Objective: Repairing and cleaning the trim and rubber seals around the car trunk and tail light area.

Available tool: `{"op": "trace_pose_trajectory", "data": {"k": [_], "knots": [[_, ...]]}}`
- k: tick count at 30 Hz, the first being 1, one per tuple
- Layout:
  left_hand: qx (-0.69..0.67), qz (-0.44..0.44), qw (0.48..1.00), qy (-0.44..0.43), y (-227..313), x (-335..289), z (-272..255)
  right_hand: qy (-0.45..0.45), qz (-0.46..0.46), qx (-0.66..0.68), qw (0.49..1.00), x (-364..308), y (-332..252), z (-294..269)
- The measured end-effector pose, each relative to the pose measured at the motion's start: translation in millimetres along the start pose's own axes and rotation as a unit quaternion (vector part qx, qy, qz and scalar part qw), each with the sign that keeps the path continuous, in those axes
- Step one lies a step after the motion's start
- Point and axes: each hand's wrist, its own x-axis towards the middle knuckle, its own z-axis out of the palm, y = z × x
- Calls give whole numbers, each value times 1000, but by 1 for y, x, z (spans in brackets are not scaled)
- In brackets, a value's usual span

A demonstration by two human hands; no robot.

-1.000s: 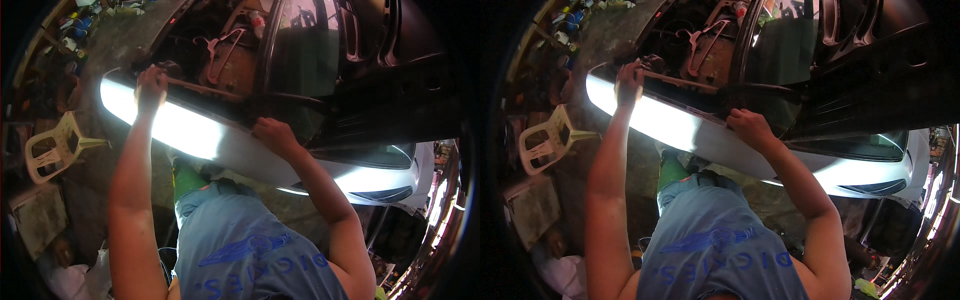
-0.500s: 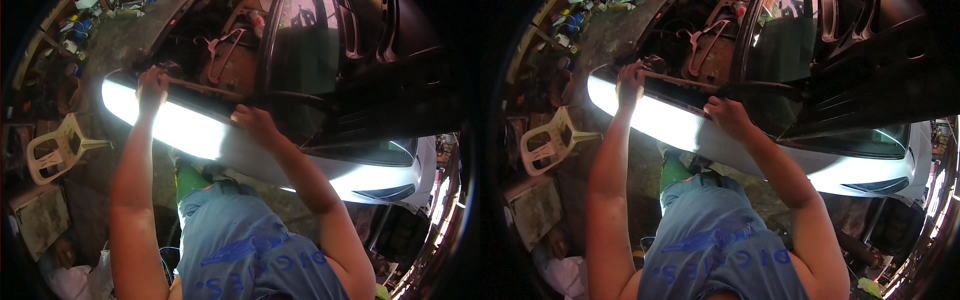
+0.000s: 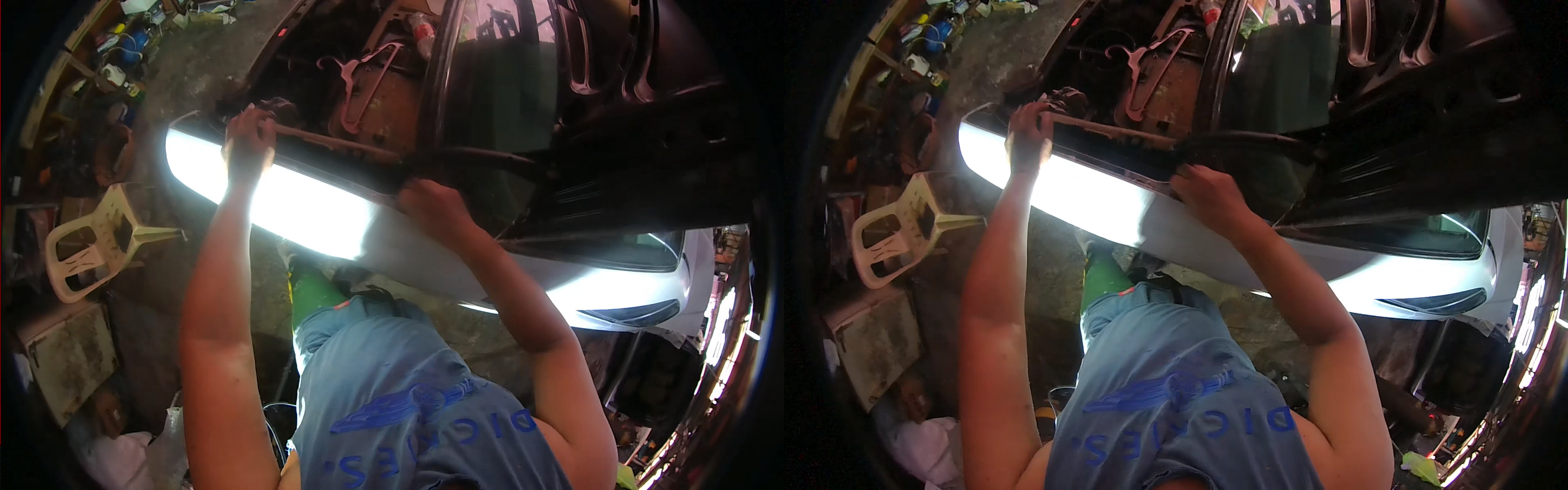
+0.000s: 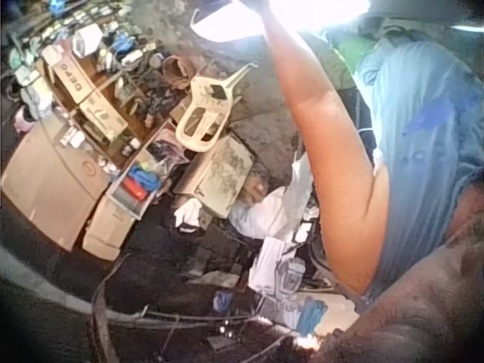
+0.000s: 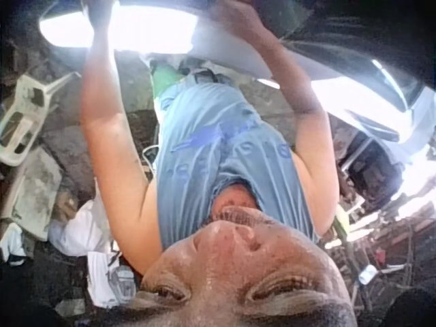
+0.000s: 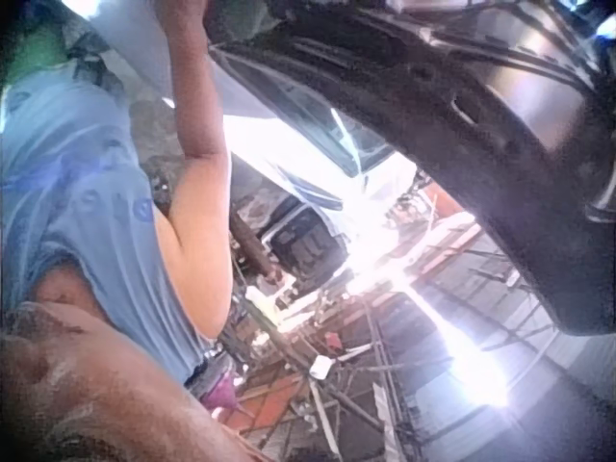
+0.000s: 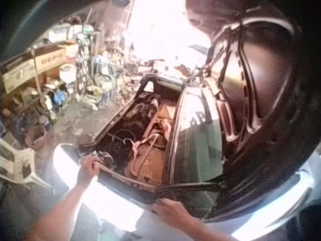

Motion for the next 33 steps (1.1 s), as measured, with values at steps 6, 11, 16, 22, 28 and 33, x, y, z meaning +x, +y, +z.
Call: {"op": "trace_pose_trajectory", "data": {"k": [6,11,16,22,28,33], "knots": [[12,-3,1000,-4,1,0,-3,14,-3,-5,1000,2,0,-5],[6,4,1000,-2,1,0,-3,9,-21,-60,998,-2,-4,-11],[4,-17,1000,-13,-3,-1,1,54,55,78,994,-14,-1,0],[14,-23,999,-30,-2,-1,0,-59,41,-92,993,-10,-1,-14],[6,-35,999,-26,3,-1,-2,16,-66,-14,998,11,-6,-8],[13,-24,999,-22,1,1,-2,-24,-32,-46,998,7,3,0]]}}
